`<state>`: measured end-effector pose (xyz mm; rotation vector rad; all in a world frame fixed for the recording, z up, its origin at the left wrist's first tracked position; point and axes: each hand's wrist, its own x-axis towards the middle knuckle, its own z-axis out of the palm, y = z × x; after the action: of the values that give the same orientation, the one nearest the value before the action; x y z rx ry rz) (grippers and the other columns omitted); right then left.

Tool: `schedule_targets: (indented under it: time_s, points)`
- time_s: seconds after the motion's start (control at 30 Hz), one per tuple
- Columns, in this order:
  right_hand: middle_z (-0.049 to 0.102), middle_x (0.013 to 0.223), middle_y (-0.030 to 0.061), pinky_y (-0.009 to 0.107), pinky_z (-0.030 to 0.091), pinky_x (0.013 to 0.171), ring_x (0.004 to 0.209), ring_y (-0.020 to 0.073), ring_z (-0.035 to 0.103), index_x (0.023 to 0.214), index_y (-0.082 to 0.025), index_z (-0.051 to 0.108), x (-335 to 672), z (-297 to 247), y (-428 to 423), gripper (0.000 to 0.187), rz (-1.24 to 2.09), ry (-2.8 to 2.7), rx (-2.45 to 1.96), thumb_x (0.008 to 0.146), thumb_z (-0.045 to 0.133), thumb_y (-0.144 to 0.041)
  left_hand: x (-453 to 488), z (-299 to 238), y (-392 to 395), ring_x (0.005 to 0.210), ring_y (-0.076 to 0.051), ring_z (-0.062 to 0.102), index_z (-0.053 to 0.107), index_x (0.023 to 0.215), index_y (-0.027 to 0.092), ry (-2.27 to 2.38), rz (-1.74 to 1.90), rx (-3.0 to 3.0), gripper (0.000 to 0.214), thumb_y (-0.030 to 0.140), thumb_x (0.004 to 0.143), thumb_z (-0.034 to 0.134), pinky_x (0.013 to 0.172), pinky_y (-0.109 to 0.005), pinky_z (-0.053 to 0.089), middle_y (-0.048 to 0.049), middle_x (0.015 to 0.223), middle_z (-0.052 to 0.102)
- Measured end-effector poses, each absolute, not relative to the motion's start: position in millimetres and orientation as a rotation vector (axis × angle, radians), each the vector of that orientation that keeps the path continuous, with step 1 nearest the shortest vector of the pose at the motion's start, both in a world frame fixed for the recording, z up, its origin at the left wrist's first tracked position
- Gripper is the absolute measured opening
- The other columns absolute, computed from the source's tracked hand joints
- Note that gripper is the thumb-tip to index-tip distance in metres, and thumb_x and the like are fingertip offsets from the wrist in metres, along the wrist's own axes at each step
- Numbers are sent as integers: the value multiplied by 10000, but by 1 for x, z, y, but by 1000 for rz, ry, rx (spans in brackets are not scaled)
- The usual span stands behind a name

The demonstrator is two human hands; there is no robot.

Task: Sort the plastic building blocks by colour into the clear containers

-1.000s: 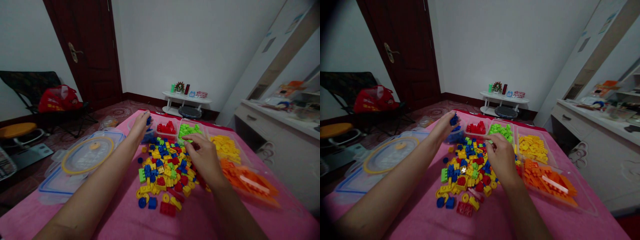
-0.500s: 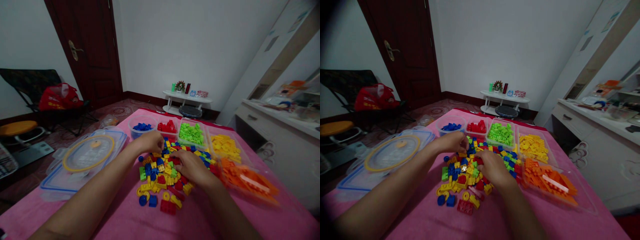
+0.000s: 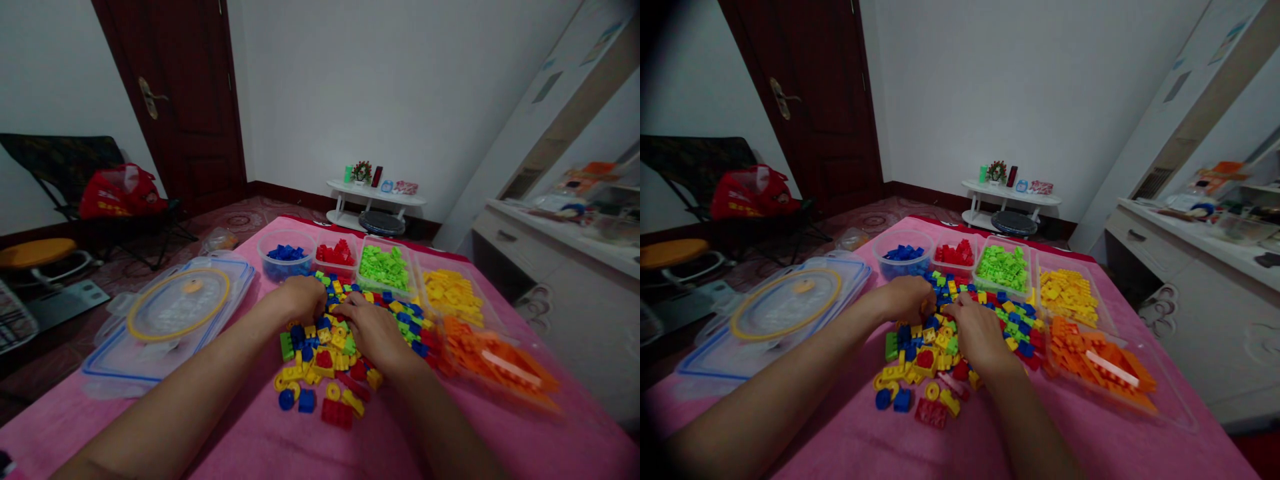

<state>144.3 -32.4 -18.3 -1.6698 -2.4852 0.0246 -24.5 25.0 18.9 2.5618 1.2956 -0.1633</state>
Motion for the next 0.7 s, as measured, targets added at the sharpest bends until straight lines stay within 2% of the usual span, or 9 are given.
schedule_targets:
  time_s: [0.1,0.2,0.37,0.47,0.53,0.6,0.7]
  points:
    - [609,1001,38,257,340,634,822,167,598,1002,-258,622,143,-19,-33,295,22,-2469,-1706,804,462,-110,-21,19,21,684,-259,623,683,644,183,1341,-178,2619,158,71,549,624,640,-337,463,-85,675,643]
    - [635,939,35,254,350,672,847,175,596,948,-220,598,145,-19,-32,230,105,-2399,-1708,767,503,-115,-21,22,19,675,-268,622,683,666,172,1326,-235,2662,143,104,565,609,605,-335,455,-100,700,654]
    - [659,909,37,249,366,714,841,165,587,933,-201,626,161,-3,-30,180,232,-2230,-1640,820,488,-225,-31,25,28,577,-190,589,689,661,192,1240,-285,2544,126,186,540,654,533,-258,409,-32,629,656]
    - [658,781,16,237,347,620,718,142,577,786,-202,662,175,14,-35,168,368,-2300,-1662,809,503,-248,-37,20,36,550,-140,577,686,676,202,1178,-256,2481,137,238,544,681,496,-212,362,7,616,658]
    - [637,693,3,236,305,538,623,130,548,693,-203,661,180,23,-41,128,482,-2378,-1788,751,580,-284,-38,15,40,546,-121,574,684,687,205,1153,-216,2470,147,235,543,686,475,-195,334,20,615,659]
    - [633,706,3,235,279,502,611,134,539,691,-208,661,179,27,-47,99,536,-2405,-1953,658,670,-301,-38,12,42,540,-114,568,682,683,198,1158,-175,2455,133,212,551,674,465,-190,326,20,616,658]
    - [640,794,27,233,280,500,669,157,555,758,-198,662,167,28,-54,234,508,-2393,-2146,552,746,-269,-36,9,41,539,-111,559,680,682,188,1185,-135,2424,118,196,567,655,478,-191,347,11,633,663]
